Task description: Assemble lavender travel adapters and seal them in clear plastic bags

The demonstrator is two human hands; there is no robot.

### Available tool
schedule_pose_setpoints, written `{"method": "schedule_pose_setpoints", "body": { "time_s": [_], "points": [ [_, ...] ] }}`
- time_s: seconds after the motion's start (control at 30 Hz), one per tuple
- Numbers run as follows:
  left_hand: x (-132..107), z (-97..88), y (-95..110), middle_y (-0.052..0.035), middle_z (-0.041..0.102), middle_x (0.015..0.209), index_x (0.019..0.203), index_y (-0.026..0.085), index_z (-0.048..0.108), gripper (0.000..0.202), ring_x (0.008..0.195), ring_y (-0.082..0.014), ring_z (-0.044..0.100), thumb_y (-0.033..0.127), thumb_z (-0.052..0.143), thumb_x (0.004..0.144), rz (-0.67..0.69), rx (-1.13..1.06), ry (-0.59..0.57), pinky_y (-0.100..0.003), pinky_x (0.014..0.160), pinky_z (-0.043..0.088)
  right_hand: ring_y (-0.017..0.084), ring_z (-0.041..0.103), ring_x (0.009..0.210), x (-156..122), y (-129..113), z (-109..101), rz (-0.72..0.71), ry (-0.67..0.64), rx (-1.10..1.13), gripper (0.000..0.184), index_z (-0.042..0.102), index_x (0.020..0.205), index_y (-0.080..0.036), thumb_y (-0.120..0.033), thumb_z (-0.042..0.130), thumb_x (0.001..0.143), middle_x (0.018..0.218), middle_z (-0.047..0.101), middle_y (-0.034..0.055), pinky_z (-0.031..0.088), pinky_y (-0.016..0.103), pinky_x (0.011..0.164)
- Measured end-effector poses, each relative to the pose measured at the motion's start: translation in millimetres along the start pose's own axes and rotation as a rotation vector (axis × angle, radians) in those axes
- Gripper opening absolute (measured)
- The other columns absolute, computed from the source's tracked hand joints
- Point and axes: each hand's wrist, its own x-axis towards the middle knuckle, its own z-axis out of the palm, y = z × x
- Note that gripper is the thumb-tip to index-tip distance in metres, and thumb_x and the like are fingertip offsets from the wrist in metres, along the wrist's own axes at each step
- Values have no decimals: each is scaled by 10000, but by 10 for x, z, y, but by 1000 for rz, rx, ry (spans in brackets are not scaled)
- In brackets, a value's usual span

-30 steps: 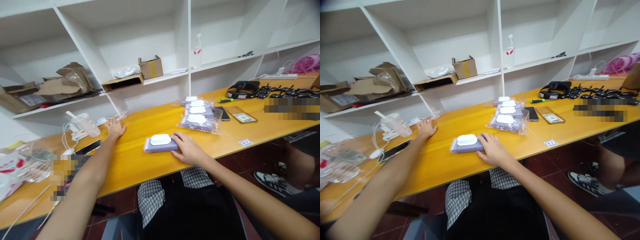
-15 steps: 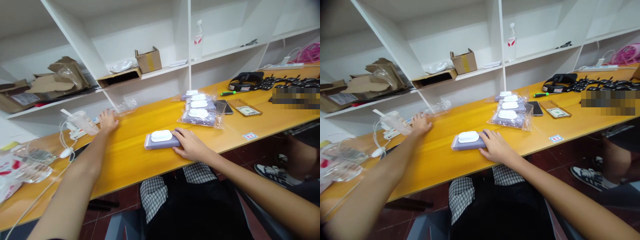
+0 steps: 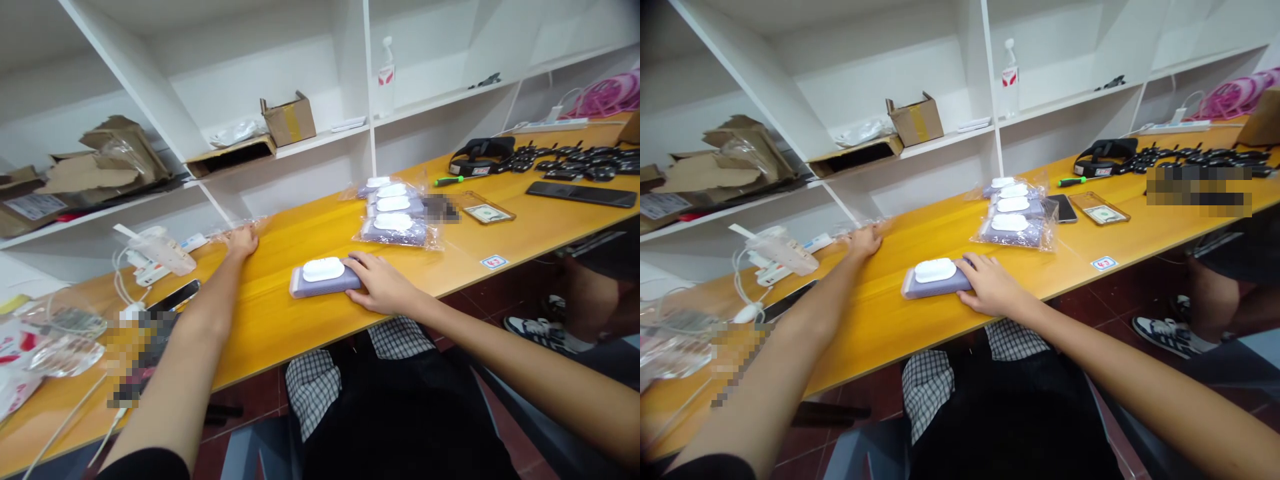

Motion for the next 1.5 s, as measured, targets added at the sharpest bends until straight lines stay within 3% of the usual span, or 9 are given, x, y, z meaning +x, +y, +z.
{"method": "schedule_pose_setpoints", "body": {
  "time_s": [0.2, 0.33, 0.43, 0.6, 0.87, 1.1, 1.23, 1.37, 1.5],
  "points": [
    [-314, -270, 124, -191, 704, 1280, 1463, 207, 497, 517, 1275, -392, 576, 309, 524, 957, 2, 213, -109, -621, 1121, 327, 399, 560, 1275, -27, 32, 21, -1, 29, 39, 606, 493, 1498, -232, -396, 623, 929, 1467, 549, 172, 464, 579, 1082],
    [-669, -609, 295, -95, 712, 1301, 1494, 264, 473, 630, 1270, -344, 603, 531, 572, 931, 225, 17, -225, -515, 1137, 382, 401, 578, 1232, -43, 26, 2, 17, 43, 51, 596, 507, 1478, -258, -402, 627, 913, 1416, 571, 157, 473, 596, 1050],
    [-959, -745, 415, -95, 625, 1451, 1521, 230, 440, 581, 1351, -276, 561, 525, 279, 1048, 294, -196, -104, -456, 1171, 388, 388, 601, 1174, -54, 31, -21, 91, 53, 57, 628, 509, 1453, -211, -395, 649, 869, 1341, 563, 173, 503, 571, 1019],
    [-1244, -568, 632, -104, 583, 1515, 1458, 228, 538, 580, 1417, -308, 513, 572, 347, 1032, 229, -222, -108, -505, 1226, 332, 324, 640, 996, -69, 125, -28, 279, 94, 168, 700, 556, 1372, -167, -404, 752, 743, 1164, 524, 137, 565, 537, 956],
    [-1304, -164, 794, -103, 600, 1501, 1436, 315, 607, 584, 1377, -385, 551, 609, 579, 933, 345, -251, -212, -598, 1170, 383, 302, 642, 1010, -60, 266, -29, 290, 217, 272, 667, 679, 1279, -206, -384, 844, 658, 1090, 558, 86, 549, 533, 995],
    [-1395, -183, 702, -42, 585, 1527, 1387, 345, 640, 500, 1448, -333, 495, 592, 522, 968, 383, -327, -295, -573, 1226, 335, 309, 638, 1073, -140, 407, -189, 207, 39, 497, 646, 681, 1251, -193, -384, 857, 659, 1168, 590, 95, 534, 533, 1007],
    [-1397, -240, 703, -48, 609, 1496, 1374, 293, 641, 502, 1434, -276, 506, 486, 291, 1070, 336, -346, -149, -529, 1245, 330, 320, 612, 1190, -179, 315, -221, 86, -25, 446, 724, 609, 1361, -238, -298, 829, 674, 1300, 577, 99, 502, 518, 1076],
    [-1376, -320, 663, -103, 613, 1463, 1352, 229, 630, 454, 1411, -304, 509, 476, 420, 1035, 308, -282, 83, -537, 1236, 350, 337, 543, 1330, -185, 185, -187, 25, -63, 357, 847, 431, 1535, -306, -336, 792, 769, 1488, 522, 106, 439, 547, 1150],
    [-1372, -339, 659, -128, 610, 1443, 1304, 215, 653, 388, 1387, -309, 520, 404, 462, 1024, 341, -195, 126, -529, 1216, 377, 355, 513, 1378, -183, 167, -135, 7, -41, 275, 802, 437, 1525, -313, -416, 790, 812, 1499, 549, 114, 401, 580, 1173]
  ]
}}
